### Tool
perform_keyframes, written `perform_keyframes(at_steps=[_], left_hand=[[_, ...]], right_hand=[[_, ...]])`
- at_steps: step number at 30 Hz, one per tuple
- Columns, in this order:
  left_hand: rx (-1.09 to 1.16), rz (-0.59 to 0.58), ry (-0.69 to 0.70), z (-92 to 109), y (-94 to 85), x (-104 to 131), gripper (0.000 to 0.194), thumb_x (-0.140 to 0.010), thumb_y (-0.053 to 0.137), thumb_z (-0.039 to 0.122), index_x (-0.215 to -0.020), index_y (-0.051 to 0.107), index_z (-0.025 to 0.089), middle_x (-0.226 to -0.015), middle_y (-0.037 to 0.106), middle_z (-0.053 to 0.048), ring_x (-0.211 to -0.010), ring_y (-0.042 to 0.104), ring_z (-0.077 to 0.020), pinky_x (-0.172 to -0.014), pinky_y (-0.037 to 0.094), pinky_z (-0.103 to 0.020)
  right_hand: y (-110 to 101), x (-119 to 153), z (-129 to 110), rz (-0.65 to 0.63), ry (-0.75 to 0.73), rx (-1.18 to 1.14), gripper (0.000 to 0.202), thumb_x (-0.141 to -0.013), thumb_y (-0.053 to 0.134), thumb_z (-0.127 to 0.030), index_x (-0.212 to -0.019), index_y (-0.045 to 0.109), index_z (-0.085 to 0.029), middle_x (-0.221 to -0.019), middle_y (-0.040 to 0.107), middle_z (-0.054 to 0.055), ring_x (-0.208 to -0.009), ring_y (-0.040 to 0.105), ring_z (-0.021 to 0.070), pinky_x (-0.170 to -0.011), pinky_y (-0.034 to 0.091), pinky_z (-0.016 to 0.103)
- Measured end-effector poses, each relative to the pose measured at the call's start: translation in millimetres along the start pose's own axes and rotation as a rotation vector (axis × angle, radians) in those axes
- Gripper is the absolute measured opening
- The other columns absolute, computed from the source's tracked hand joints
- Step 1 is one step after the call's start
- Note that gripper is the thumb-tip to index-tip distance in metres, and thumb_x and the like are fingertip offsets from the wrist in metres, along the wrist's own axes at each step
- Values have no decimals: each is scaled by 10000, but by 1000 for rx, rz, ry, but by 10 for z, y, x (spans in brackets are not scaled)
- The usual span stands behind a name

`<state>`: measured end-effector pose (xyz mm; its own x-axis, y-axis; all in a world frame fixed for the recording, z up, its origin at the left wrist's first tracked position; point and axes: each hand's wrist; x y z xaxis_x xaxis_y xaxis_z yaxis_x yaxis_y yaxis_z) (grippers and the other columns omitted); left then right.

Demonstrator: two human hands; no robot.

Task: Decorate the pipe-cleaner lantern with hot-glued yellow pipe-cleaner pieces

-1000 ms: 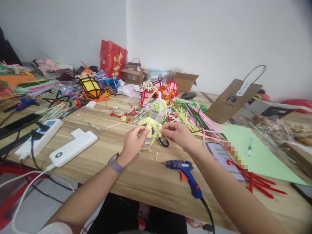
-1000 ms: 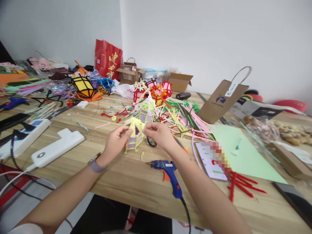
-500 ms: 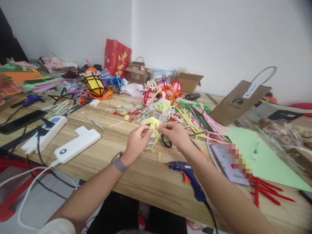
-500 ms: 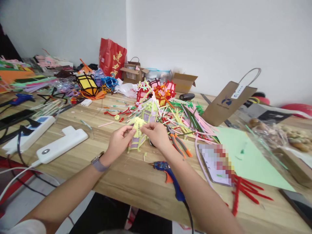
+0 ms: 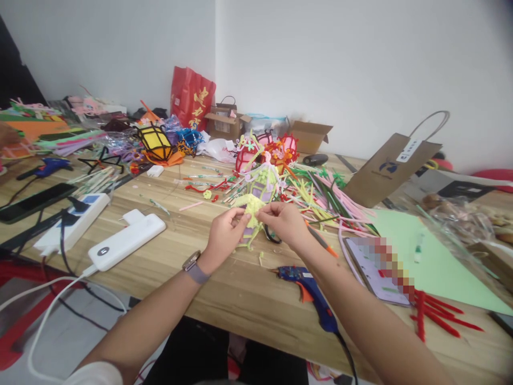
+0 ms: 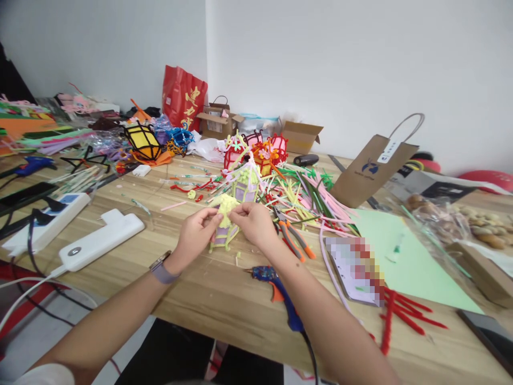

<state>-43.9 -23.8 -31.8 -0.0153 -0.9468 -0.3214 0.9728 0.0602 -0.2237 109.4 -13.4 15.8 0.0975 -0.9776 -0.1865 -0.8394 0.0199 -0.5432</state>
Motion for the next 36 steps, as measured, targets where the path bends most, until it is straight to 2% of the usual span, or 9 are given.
perform_keyframes(at_steps=[21, 32, 36], left_hand=[[9, -14, 30, -21, -2, 4, 258, -838, 556, 375, -909, 647, 144, -603, 628, 5, -399, 513, -92, -396, 376, -187], [24, -17, 10, 3, -1, -4, 273, -831, 560, 403, -909, 644, 155, -588, 624, 15, -405, 518, -101, -392, 363, -191], [24, -9, -16, 35, -21, -12, 278, -821, 563, 409, -896, 645, 154, -595, 633, 7, -405, 510, -106, -400, 363, -205]], right_hand=[[-48, -31, -89, -84, -55, 148, 171, -700, 559, -246, -554, 580, -157, -490, 463, -53, -485, 395, 86, -489, 296, 215], [-57, -54, -80, -84, -39, 176, 184, -711, 597, -254, -559, 608, -151, -478, 467, -62, -464, 379, 78, -488, 294, 214], [-22, -44, -30, -42, -60, 187, 199, -722, 619, -284, -575, 630, -150, -505, 528, -41, -500, 428, 93, -496, 304, 216]])
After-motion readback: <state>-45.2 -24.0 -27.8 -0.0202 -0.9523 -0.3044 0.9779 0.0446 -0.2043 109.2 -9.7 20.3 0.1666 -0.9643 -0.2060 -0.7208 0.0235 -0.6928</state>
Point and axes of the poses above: each hand's wrist, its own x-axis away from the middle knuckle, its own y-axis out of the palm, z = x × y
